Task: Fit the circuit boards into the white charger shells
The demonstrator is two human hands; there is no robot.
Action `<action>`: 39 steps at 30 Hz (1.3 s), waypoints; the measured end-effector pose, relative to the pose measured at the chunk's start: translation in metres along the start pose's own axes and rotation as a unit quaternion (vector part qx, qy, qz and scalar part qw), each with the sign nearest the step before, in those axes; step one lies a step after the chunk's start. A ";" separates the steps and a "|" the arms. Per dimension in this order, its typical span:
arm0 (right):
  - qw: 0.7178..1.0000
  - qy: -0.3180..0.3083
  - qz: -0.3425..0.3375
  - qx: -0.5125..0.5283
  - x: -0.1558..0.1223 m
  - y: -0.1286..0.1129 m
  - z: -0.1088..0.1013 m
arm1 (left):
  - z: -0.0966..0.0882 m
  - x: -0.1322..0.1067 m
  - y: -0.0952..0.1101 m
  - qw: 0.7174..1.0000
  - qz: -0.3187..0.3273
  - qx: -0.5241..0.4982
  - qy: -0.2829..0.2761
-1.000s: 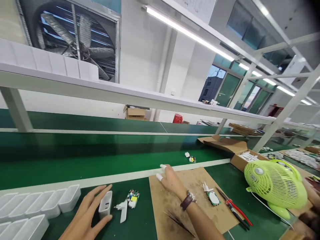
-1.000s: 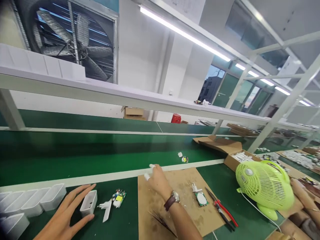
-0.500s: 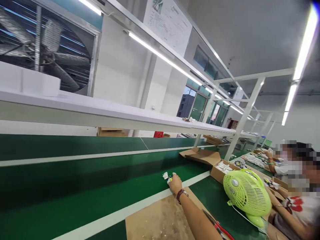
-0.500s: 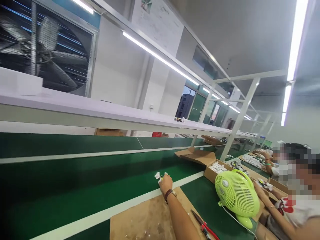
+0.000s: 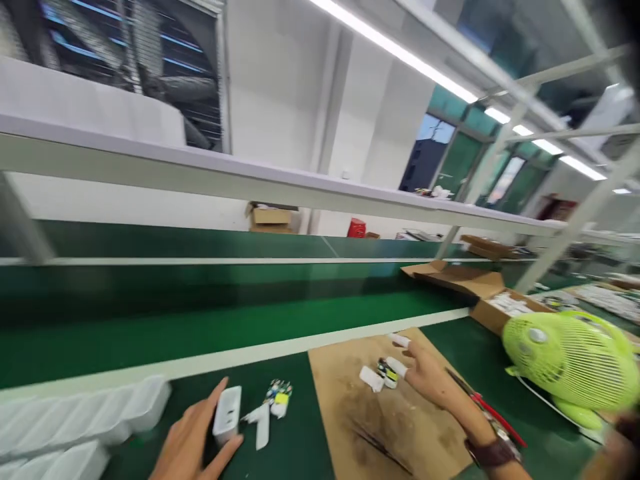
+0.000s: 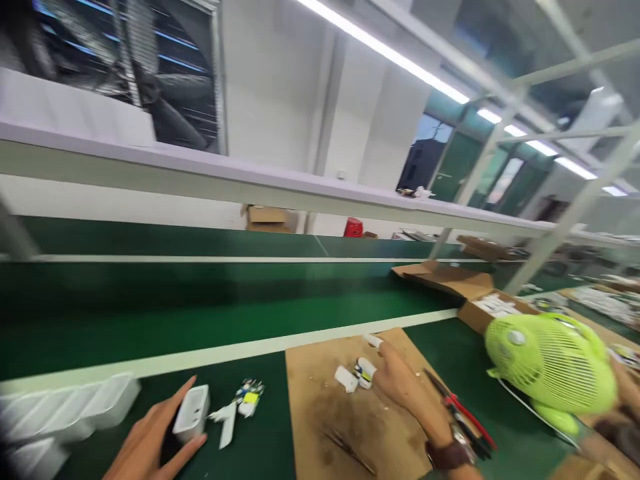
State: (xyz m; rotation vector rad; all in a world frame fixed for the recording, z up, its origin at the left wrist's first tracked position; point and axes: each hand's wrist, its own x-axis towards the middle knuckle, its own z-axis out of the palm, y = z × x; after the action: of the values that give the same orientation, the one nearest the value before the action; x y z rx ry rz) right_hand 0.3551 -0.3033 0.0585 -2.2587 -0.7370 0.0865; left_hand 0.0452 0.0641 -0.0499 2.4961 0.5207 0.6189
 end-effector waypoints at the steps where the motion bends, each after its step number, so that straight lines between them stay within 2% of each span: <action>1: 1.000 -0.018 -0.007 0.015 -0.007 -0.011 0.010 | -0.004 -0.005 0.004 1.000 -0.018 -0.006 -0.010; 4: 0.991 -0.101 -0.075 0.049 -0.028 -0.059 0.059 | -0.014 -0.011 0.018 0.998 -0.046 -0.030 -0.028; 7: 0.969 -0.204 -0.140 -0.008 -0.039 -0.107 0.115 | -0.018 -0.016 0.028 0.996 -0.065 -0.055 -0.028; 9: 0.958 -0.228 -0.170 -0.036 -0.035 -0.126 0.143 | -0.020 -0.020 0.031 0.995 -0.072 -0.069 -0.021; 11: 0.950 -0.238 -0.198 -0.030 -0.026 -0.134 0.158 | -0.022 -0.024 0.032 0.994 -0.076 -0.079 -0.023; 15: 0.955 -0.222 -0.196 -0.007 -0.021 -0.128 0.165 | -0.026 -0.023 0.035 0.992 -0.080 -0.088 -0.030; 17: 0.961 -0.199 -0.189 -0.011 -0.028 -0.122 0.170 | -0.026 -0.021 0.035 0.993 -0.078 -0.090 -0.029; 19: 0.961 -0.175 -0.212 -0.024 -0.036 -0.118 0.180 | -0.025 -0.021 0.035 0.993 -0.075 -0.090 -0.027; 22: 0.958 -0.119 -0.259 -0.037 -0.046 -0.109 0.199 | -0.025 -0.023 0.034 0.992 -0.079 -0.091 -0.031; 26: 0.960 -0.029 -0.280 -0.013 -0.050 -0.099 0.215 | -0.030 -0.027 0.032 0.991 -0.058 -0.109 -0.045; 30: 0.948 0.008 -0.319 -0.011 -0.051 -0.102 0.213 | -0.031 -0.023 0.030 0.978 -0.060 -0.191 -0.058; 33: 0.946 0.015 -0.323 0.000 -0.053 -0.110 0.207 | -0.025 -0.018 0.031 0.979 -0.109 -0.175 0.000; 36: 0.955 0.022 -0.295 0.027 -0.055 -0.111 0.203 | -0.024 -0.017 0.035 0.982 -0.141 -0.125 0.035; 39: 0.967 0.017 -0.239 0.090 -0.055 -0.107 0.201 | -0.030 -0.021 0.038 0.980 -0.128 -0.151 -0.005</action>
State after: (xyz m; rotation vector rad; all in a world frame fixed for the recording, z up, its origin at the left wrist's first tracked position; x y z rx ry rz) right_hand 0.2022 -0.1445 -0.0225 -1.8531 -1.1850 -0.1125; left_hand 0.0219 0.0352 -0.0123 2.1048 0.6764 0.5395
